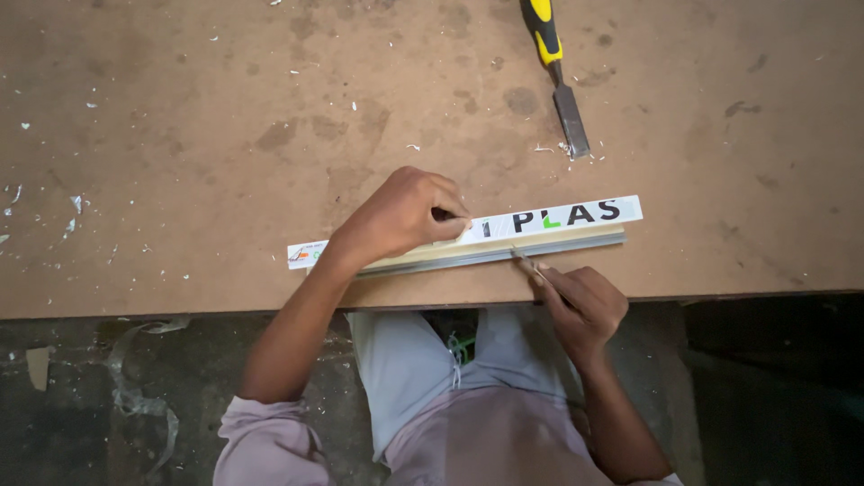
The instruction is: The person holds a white printed plastic strip on a workbench and cuts along it with a small blade, working section by section along the strip. They reposition the strip and their grip as they cut, then pick up a flat chisel-like tool and continue working along the strip's edge.
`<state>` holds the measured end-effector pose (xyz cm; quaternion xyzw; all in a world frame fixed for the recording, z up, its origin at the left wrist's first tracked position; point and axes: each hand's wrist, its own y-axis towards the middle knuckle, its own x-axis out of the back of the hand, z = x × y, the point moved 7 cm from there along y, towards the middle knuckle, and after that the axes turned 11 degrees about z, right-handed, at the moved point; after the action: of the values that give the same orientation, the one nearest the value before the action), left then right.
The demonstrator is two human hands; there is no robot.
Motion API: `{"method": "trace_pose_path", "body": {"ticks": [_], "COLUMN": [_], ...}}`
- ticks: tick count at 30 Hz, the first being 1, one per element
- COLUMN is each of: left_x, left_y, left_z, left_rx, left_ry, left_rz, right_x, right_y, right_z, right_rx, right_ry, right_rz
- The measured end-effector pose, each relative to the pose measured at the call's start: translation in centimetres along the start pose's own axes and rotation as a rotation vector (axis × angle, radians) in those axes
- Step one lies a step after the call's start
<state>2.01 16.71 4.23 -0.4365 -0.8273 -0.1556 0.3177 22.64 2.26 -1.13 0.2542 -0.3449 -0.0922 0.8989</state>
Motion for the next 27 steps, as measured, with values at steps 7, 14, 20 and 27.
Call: {"method": "trace_pose_path", "body": {"ticks": [7, 14, 20, 27], "left_x": [-0.2, -0.2, -0.2, -0.1], "left_y": [-0.4, -1.0, -0.5, -0.4], "left_z": [-0.4, -0.3, -0.1, -0.4], "left_rx": [-0.006, 0.006, 0.037, 0.009], "left_ry": [0.014, -0.045, -0.069, -0.064], "left_rz": [-0.105, -0.109, -0.074, -0.058], "right_x": [0.0, -0.1, 0.1, 0.2], "right_y": [0.2, 0.1, 0.2, 0.3], "right_z": [0.1, 0.3, 0.6, 0.6], "right_rx": [0.019, 0.022, 0.026, 0.002], "right_ry": [-0.009, -0.021, 0.000, 0.031], "right_rz": [0.010, 0.018, -0.004, 0.022]}}
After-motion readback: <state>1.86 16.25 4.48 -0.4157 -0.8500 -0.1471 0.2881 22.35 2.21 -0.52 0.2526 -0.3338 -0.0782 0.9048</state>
